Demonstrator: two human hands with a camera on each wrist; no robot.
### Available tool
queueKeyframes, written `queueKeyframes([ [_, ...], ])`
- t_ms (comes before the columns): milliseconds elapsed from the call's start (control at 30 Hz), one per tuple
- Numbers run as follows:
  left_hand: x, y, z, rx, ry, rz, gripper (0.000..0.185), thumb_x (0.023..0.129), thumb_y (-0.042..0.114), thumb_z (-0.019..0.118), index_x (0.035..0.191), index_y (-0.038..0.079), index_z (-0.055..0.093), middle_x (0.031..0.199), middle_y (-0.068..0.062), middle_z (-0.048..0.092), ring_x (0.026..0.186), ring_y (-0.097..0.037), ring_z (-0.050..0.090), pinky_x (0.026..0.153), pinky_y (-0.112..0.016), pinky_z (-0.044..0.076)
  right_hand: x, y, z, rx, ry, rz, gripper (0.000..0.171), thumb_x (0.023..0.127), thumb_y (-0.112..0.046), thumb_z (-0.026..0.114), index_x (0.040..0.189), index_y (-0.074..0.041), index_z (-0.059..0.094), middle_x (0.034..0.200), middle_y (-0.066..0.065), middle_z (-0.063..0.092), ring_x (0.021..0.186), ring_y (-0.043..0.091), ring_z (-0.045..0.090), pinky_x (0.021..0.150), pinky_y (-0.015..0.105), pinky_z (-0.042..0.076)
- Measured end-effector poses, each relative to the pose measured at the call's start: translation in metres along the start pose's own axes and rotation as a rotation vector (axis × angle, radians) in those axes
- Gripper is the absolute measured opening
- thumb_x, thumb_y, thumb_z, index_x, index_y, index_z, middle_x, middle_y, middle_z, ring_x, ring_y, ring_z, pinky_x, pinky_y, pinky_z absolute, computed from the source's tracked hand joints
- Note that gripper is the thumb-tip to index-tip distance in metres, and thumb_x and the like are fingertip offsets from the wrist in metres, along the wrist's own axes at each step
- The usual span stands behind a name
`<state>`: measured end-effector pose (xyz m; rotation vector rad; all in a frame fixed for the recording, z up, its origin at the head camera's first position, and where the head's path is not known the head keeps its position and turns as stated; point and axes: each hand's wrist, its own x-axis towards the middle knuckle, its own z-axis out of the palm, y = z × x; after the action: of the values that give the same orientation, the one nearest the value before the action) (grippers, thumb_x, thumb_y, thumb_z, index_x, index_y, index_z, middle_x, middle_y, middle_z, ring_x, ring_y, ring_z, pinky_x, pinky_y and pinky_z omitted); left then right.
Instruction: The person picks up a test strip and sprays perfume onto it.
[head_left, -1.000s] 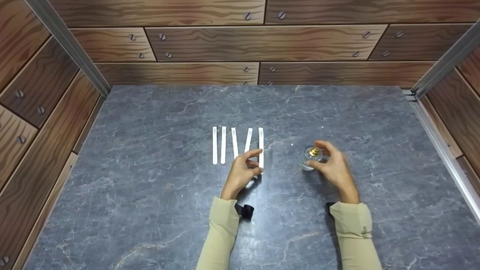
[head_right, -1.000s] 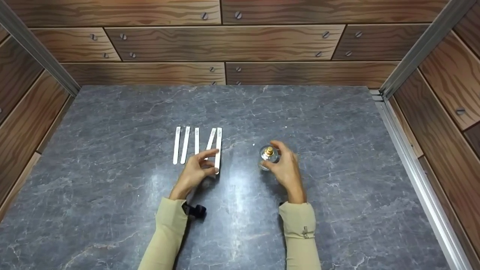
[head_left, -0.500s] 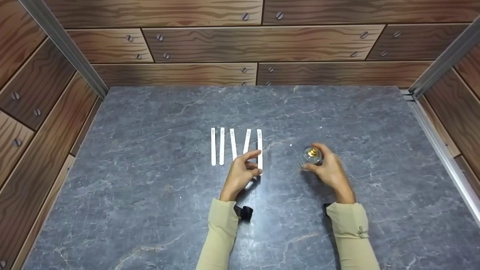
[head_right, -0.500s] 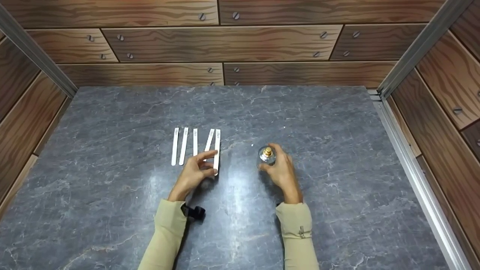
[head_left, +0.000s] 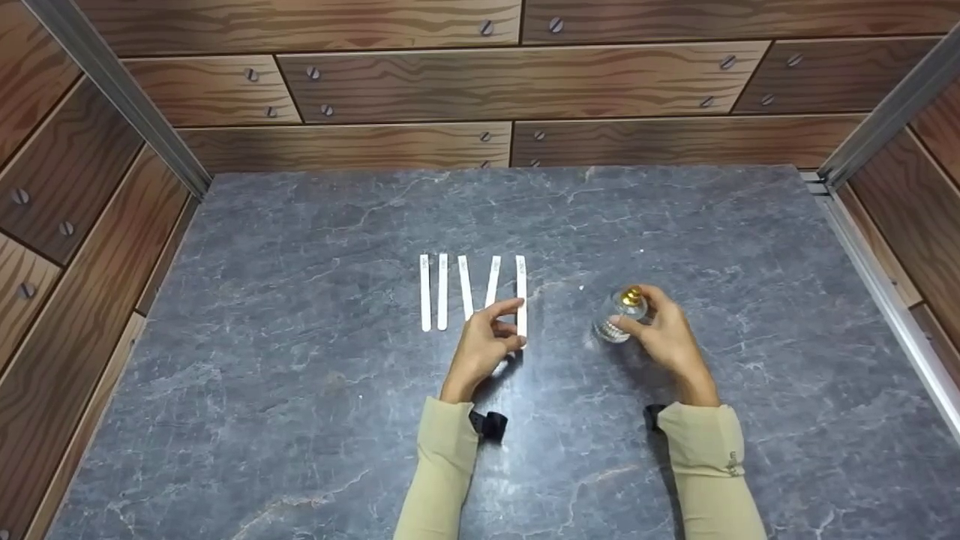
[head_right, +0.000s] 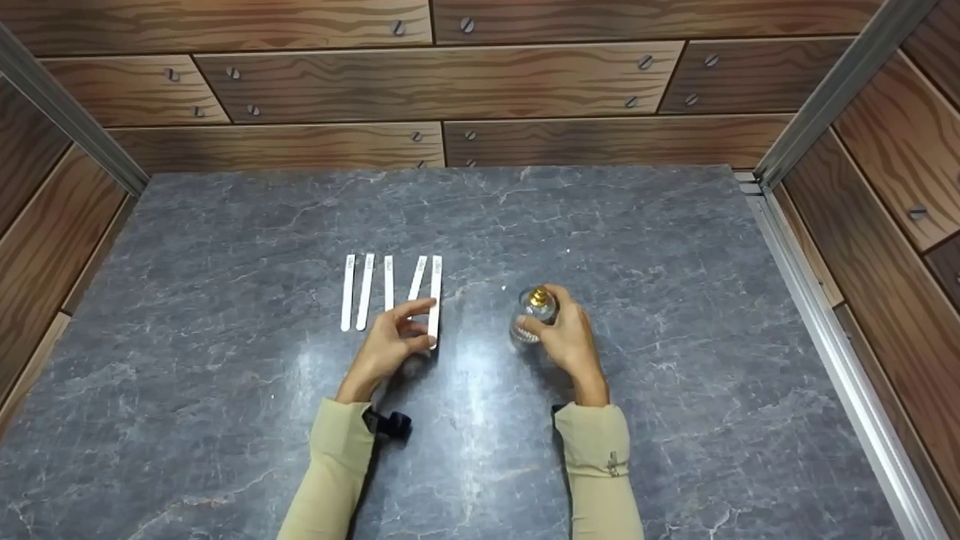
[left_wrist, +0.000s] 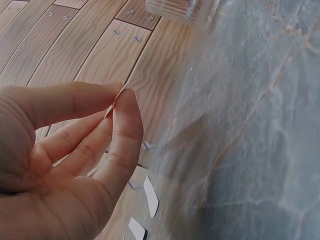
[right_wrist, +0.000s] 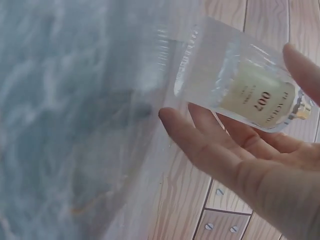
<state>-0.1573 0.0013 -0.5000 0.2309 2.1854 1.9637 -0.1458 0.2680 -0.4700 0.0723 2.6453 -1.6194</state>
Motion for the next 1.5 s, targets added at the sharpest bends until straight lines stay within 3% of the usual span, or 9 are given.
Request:
queueKeyframes([
  [133,0.001,0.0,0.0,-0.013,0.004,0.005,0.055,0.082,-0.017,0.067,0.135,-0.004,0.061,0.125,-0.02,0.064,0.087,-0.02,0.067,0.067,-0.032,0.057,-0.001,-0.002,-0.003,0.084,-0.004,0.026,0.058,0.096,-0.004,0.067,0.144,0.015,0.039,0.134,0.03,0.053,0.095,0.017,0.061,0.07,0.023,0.05],
  [267,0.001,-0.001,0.001,-0.019,0.004,0.003,0.055,0.082,-0.018,0.067,0.135,-0.004,0.061,0.126,-0.02,0.064,0.087,-0.021,0.067,0.065,-0.029,0.056,-0.001,-0.002,-0.004,0.155,-0.012,0.056,0.059,0.098,-0.006,0.065,0.145,0.016,0.036,0.135,0.03,0.05,0.086,0.004,0.058,0.069,0.019,0.051],
  [667,-0.001,-0.003,0.002,-0.003,0.007,0.008,0.054,0.082,-0.018,0.066,0.134,-0.004,0.062,0.124,-0.02,0.064,0.086,-0.021,0.068,0.066,-0.027,0.056,0.0,-0.001,0.003,0.377,0.024,0.015,0.047,0.102,0.0,0.051,0.145,0.007,0.033,0.131,0.018,0.05,0.107,0.012,0.057,0.086,0.023,0.05],
  [767,-0.002,-0.003,0.002,0.017,0.004,0.0,0.054,0.083,-0.017,0.066,0.135,-0.002,0.062,0.125,-0.019,0.064,0.087,-0.021,0.068,0.066,-0.026,0.055,0.0,-0.001,0.001,0.395,-0.03,-0.034,0.056,0.104,-0.001,0.049,0.155,0.002,0.025,0.153,0.023,0.031,0.141,0.024,0.036,0.111,0.037,0.037],
  [867,-0.001,-0.003,0.002,0.035,0.004,-0.018,0.054,0.084,-0.016,0.067,0.135,0.001,0.063,0.126,-0.018,0.064,0.088,-0.019,0.067,0.066,-0.025,0.054,0.0,0.0,0.002,0.407,-0.071,-0.111,0.058,0.104,-0.001,0.048,0.157,0.003,0.024,0.165,0.019,0.013,0.153,0.025,0.002,0.122,0.046,0.013],
  [1033,-0.002,-0.002,0.002,0.039,0.004,-0.012,0.054,0.083,-0.016,0.067,0.135,0.0,0.063,0.126,-0.019,0.065,0.087,-0.02,0.068,0.063,-0.023,0.052,-0.003,0.001,0.006,0.464,-0.092,-0.179,0.049,0.102,-0.001,0.044,0.151,0.002,0.039,0.155,0.019,0.033,0.132,0.021,0.045,0.106,0.033,0.041],
  [1100,-0.002,-0.001,0.002,0.039,0.003,-0.006,0.054,0.084,-0.016,0.067,0.135,-0.001,0.063,0.126,-0.019,0.065,0.087,-0.02,0.068,0.064,-0.024,0.053,-0.003,0.001,0.008,0.517,-0.098,-0.193,0.046,0.101,-0.002,0.044,0.147,-0.003,0.048,0.144,0.016,0.043,0.108,0.02,0.059,0.085,0.032,0.055],
  [1267,0.0,0.0,0.003,0.035,0.001,-0.013,0.054,0.084,-0.016,0.066,0.136,-0.001,0.062,0.126,-0.018,0.065,0.087,-0.02,0.067,0.065,-0.025,0.053,-0.003,-0.001,0.011,0.585,-0.092,-0.2,0.057,0.092,0.012,0.058,0.145,-0.007,0.05,0.125,0.019,0.051,0.085,0.024,0.065,0.066,0.043,0.062],
  [1500,-0.001,0.0,0.004,0.041,-0.027,-0.001,0.055,0.083,-0.017,0.067,0.135,-0.001,0.063,0.128,-0.019,0.064,0.088,-0.02,0.067,0.065,-0.027,0.055,-0.004,-0.008,0.019,0.297,0.013,-0.187,0.081,0.079,0.017,0.074,0.15,0.0,0.04,0.142,0.026,0.044,0.098,0.027,0.06,0.073,0.026,0.056],
])
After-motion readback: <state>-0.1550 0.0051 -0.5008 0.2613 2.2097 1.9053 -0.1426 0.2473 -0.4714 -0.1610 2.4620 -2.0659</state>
